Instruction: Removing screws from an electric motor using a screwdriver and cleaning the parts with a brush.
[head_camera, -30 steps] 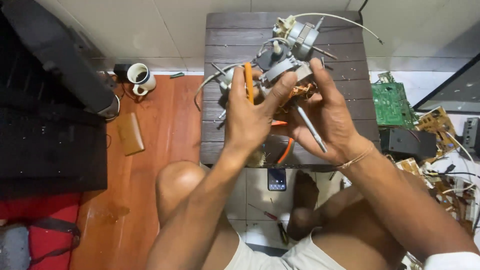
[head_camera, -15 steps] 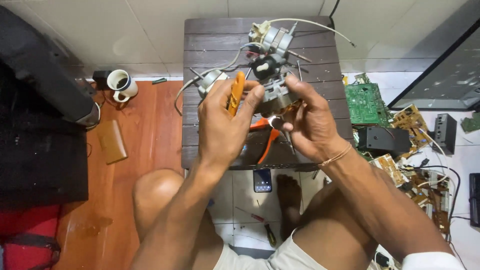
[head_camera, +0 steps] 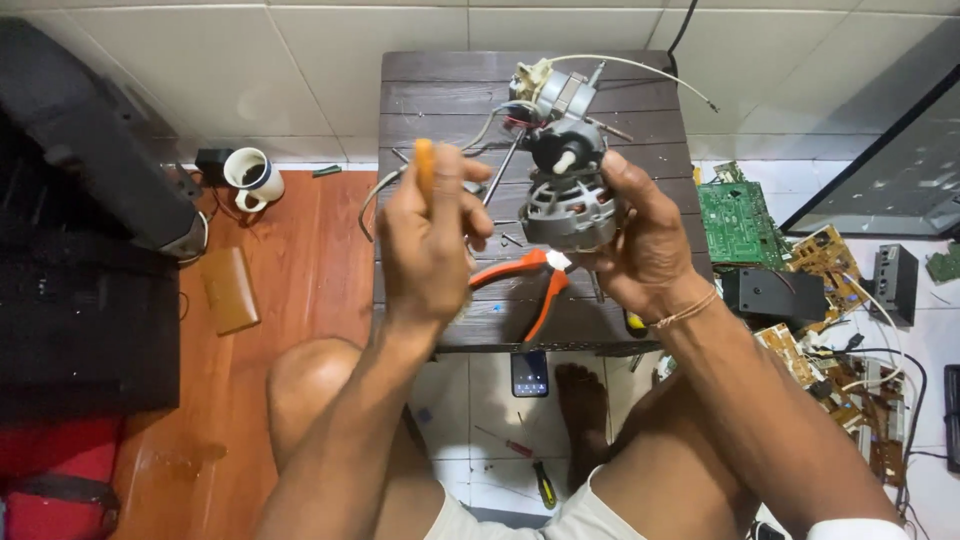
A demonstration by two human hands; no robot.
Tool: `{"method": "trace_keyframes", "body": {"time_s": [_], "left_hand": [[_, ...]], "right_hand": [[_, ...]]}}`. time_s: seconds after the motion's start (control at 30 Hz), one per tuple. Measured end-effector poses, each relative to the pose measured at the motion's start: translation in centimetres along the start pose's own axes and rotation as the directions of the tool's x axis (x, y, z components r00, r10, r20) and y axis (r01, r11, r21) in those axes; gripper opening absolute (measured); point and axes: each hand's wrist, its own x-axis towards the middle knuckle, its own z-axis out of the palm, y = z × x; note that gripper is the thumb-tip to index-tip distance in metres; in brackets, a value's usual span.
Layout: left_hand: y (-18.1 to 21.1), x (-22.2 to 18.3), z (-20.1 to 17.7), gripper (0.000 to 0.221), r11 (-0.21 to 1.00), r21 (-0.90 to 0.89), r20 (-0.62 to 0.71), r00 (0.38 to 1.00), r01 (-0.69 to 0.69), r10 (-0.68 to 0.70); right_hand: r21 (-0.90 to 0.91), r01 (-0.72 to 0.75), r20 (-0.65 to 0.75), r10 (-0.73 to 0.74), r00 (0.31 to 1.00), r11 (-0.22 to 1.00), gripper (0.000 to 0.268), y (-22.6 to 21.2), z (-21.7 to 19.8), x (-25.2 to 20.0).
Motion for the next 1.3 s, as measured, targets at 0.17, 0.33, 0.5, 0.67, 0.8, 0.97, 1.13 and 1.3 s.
{"method": "trace_keyframes", "body": {"time_s": [0.17, 0.33, 0.5, 0.67, 0.8, 0.97, 1.13, 1.3], "left_hand": [[-0.1, 0.9, -0.8, 0.062, 0.982, 0.103, -0.120, 0.978, -0.159, 0.171], [0.0, 1.6, -0.4, 0.064, 0.966, 0.100, -0.297, 0.919, -0.239, 0.258], [1.1, 1.4, -0.1, 0.035, 0.934, -0.300, -0.209, 0.969, -0.194, 0.135], [0.8, 0.2, 1.4, 0.026, 0.939, -0.306, -0.064, 0.987, -0.159, 0.147], [-0.1, 0.8, 2.0, 0.021, 0.871, 0.189, 0.009, 0.888, -0.453, 0.460], [-1.7, 2.7, 0.5, 0.019, 0.949, 0.193, -0.165, 0.945, -0.248, 0.281], [-5.0, 2.6, 1.9, 0.032, 0.772, 0.434, 0.188, 0.885, -0.465, 0.427], [-9.1, 2.6, 3.8, 0.053, 0.692, 0.602, 0.283, 0.917, -0.399, 0.282]], "right_hand": [[0.263, -0.149, 0.273, 0.074, 0.959, 0.953, 0.060, -1.4, -0.6, 1.3], [0.332, -0.145, 0.429, -0.012, 0.903, 0.932, 0.067, -1.3, -1.3, 3.4], [0.365, -0.010, 0.426, -0.157, 0.891, 0.931, 0.061, -3.0, -0.7, 3.4], [0.064, 0.127, 0.345, -0.142, 0.928, 0.990, 0.062, -3.0, -1.8, 4.1], [0.026, 0.174, 0.453, -0.167, 0.876, 0.984, 0.061, -2.8, -1.3, 4.0], [0.060, 0.110, 0.397, -0.125, 0.909, 0.992, 0.067, -2.8, -1.7, 4.1], [0.321, 0.058, 0.280, -0.153, 0.948, 0.945, 0.063, -3.5, -1.5, 3.8], [0.310, 0.055, 0.224, -0.129, 0.966, 0.949, 0.054, -3.5, -2.5, 3.9]]}}
